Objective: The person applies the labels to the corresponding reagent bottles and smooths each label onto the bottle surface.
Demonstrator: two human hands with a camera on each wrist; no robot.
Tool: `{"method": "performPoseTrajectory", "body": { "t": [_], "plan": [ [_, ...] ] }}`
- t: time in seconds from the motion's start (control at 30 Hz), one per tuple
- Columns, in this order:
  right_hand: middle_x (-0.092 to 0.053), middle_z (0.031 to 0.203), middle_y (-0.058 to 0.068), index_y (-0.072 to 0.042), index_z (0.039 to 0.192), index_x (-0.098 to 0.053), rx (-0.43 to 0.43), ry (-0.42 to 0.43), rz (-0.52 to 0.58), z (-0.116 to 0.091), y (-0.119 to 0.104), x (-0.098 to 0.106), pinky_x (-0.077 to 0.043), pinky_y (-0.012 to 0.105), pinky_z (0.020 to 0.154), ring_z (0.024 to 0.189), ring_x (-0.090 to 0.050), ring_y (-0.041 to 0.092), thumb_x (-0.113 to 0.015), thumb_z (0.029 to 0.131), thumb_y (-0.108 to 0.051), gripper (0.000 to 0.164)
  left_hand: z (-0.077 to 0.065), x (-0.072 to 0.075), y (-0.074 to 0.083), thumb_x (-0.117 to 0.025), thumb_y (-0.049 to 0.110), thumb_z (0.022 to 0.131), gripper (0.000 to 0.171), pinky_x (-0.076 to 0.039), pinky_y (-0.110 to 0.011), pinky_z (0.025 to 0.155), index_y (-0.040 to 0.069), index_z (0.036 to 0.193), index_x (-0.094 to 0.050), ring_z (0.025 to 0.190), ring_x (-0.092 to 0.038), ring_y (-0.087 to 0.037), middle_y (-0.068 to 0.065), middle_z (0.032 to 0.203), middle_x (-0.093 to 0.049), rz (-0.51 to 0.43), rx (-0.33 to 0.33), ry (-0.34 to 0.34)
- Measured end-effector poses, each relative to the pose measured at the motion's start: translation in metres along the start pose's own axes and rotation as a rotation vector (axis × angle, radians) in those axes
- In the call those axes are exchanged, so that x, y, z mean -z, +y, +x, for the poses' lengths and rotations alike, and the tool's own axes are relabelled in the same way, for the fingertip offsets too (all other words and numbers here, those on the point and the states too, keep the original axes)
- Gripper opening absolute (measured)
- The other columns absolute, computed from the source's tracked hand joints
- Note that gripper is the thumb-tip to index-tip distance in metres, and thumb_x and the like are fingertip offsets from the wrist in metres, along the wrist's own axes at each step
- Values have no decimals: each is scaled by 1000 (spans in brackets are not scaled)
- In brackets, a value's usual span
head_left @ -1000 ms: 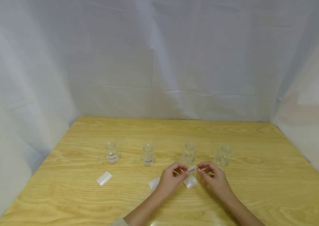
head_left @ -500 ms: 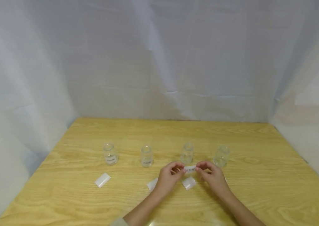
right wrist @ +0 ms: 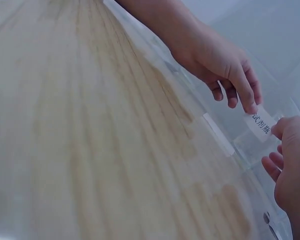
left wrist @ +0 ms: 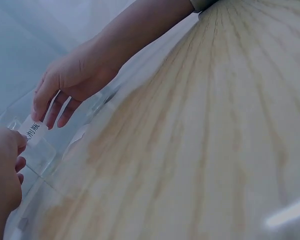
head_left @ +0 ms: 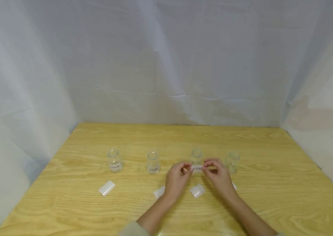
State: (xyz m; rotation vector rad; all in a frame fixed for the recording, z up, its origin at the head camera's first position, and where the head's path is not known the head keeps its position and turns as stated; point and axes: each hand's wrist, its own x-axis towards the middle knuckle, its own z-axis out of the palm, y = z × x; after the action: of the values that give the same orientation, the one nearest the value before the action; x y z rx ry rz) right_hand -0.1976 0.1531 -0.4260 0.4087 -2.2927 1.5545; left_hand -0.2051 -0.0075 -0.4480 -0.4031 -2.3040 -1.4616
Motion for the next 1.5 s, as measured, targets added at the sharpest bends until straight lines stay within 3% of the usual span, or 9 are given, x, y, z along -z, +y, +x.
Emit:
{"method": "performPoseTrajectory", "body": {
  "t": [0.17,0.3,0.43,0.57,0.77,0.9,1.1,1.27,1.5],
  "plan": [
    [-53,105,26,7,82,-59,70,-1,-33,2,-13,-1,-52,27,69,88,-56,31,-64,79,12,7,3,-2,1,-72,9,80,25,-43,-21,57,7,102,-62,68,-54,-8,6,80,-62,39,1,31],
    [-52,105,28,8,80,-57,98,-23,-18,4,-13,-1,-52,38,73,94,-54,38,-64,80,9,7,5,-1,1,-72,8,79,36,-43,-22,58,7,112,-58,68,-54,-10,4,81,-63,50,-6,40],
    [-52,106,30,6,76,-55,117,-35,12,7,-9,0,-50,45,76,98,-52,43,-64,78,12,11,6,-2,-1,-71,8,80,44,-43,-22,58,8,121,-57,69,-53,-11,3,82,-62,87,-25,32],
    [-52,106,31,1,73,-55,124,-31,6,9,-6,0,-50,44,75,96,-54,44,-62,73,19,20,7,-3,-2,-71,8,80,48,-43,-21,58,6,125,-55,68,-52,-10,3,81,-61,110,-31,11],
    [-52,109,30,-1,72,-55,135,-40,8,10,-1,-2,-51,43,75,97,-53,45,-62,73,19,21,8,-3,-5,-71,9,80,47,-42,-21,57,7,125,-56,68,-51,-9,3,82,-62,139,-20,-6],
    [-54,110,24,-3,73,-57,140,-47,6,12,16,-3,-51,39,76,100,-54,41,-63,74,17,21,10,-4,-5,-71,8,80,44,-40,-21,55,9,122,-58,68,-51,-11,2,81,-62,153,-28,3],
    [-54,111,19,4,79,-59,137,-67,-2,15,34,-2,-50,33,79,102,-54,36,-65,77,12,10,11,-5,-6,-71,8,80,40,-40,-21,55,10,119,-60,68,-51,-11,3,81,-62,152,-43,15],
    [-55,110,21,6,79,-59,145,-66,-8,14,31,-1,-50,33,78,99,-55,36,-64,78,13,9,11,-7,-6,-71,10,81,38,-41,-21,55,11,117,-60,68,-53,-10,4,81,-62,154,-38,27],
    [-54,105,30,12,78,-56,189,-55,-14,10,4,1,-50,42,76,96,-54,44,-62,79,15,6,11,-10,-7,-71,11,81,38,-41,-21,54,12,116,-60,67,-53,-9,4,81,-62,152,-46,39]
  ]
}}
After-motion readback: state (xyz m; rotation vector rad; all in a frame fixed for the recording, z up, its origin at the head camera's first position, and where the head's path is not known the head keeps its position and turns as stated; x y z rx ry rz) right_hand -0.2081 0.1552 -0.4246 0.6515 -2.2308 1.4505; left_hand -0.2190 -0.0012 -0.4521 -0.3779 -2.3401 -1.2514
